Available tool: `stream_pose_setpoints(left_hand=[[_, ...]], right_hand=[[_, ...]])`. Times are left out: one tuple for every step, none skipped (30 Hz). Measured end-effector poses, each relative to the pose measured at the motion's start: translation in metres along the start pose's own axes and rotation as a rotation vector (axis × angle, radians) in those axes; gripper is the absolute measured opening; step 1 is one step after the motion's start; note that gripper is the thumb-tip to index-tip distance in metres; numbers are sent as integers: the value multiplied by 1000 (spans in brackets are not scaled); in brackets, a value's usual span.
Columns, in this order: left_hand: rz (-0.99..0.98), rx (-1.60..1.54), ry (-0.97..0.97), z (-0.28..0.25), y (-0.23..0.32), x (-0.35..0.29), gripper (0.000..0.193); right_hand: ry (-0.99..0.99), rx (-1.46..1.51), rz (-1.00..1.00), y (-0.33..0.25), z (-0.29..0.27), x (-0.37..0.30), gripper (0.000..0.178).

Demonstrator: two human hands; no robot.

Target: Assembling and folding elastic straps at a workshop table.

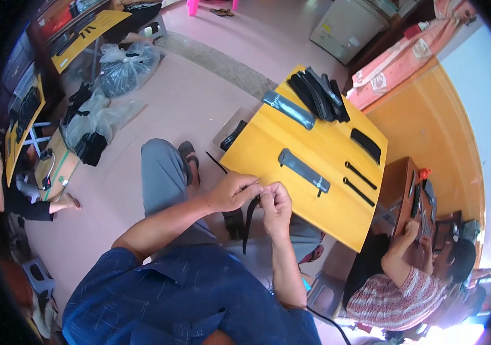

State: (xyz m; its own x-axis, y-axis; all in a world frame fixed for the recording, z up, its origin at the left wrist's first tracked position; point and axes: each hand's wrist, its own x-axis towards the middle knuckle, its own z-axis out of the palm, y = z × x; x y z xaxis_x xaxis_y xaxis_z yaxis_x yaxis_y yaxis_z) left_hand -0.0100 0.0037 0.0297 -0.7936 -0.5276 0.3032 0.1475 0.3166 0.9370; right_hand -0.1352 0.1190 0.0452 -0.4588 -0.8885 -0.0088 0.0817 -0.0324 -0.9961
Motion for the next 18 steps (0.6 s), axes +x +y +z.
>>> stream_pose_setpoints(left_hand=[[16, -22, 33, 1, 2, -1, 37], [31, -45, 65, 1, 4, -2, 35], [13, -90, 42, 1, 7, -3, 32], [16, -92, 17, 0, 10, -4, 32], [-38, -94, 27, 0, 13, -5, 32], [-91, -94, 36, 1, 17, -4, 32], [-68, -108, 52, 2, 20, -4, 33], [-64, -107, 30, 2, 23, -4, 33], [-52, -87, 5, 2, 24, -3, 33], [-39, -66, -17, 2, 26, -3, 34], [-35, -62, -36, 4, 27, -3, 34], [-116, -180, -49, 5, 29, -2, 34], [-198, -299, -65, 7, 30, -2, 34], [-195, -295, -85, 10, 30, -3, 34], [-222, -329, -56, 13, 31, -5, 34], [-248, -361, -26, 15, 32, -6, 35], [-245, -354, -45, 18, 33, -7, 35], [-239, -347, 21, 22, 35, -8, 35]], right_hand=[[2, 109, 20, -2, 1, 0, 12], [26, 116, 20, 0, 1, 0, 12], [0, 161, 17, 4, 1, 0, 11], [-28, 205, 8, 5, 0, 1, 11], [-17, 104, -40, 5, 0, 0, 11], [9, 108, -48, 1, -5, -1, 11], [-64, -71, -112, -9, -8, -3, 11], [-137, -253, -172, -17, -12, -4, 12], [-170, -242, -174, -20, -15, -4, 20], [-152, -237, -180, -23, -20, -2, 20], [-219, -330, -242, -27, -26, 0, 24], [-287, -424, -304, -29, -30, 2, 29], [-266, -423, -307, -30, -32, 3, 29], [-309, -336, -220, -31, -34, 4, 29], [-352, -248, -135, -31, -36, 4, 30], [-334, -244, -143, -28, -37, 3, 30], [-344, -155, -128, -21, -37, 3, 29], [-356, -66, -116, -14, -36, 2, 28]])
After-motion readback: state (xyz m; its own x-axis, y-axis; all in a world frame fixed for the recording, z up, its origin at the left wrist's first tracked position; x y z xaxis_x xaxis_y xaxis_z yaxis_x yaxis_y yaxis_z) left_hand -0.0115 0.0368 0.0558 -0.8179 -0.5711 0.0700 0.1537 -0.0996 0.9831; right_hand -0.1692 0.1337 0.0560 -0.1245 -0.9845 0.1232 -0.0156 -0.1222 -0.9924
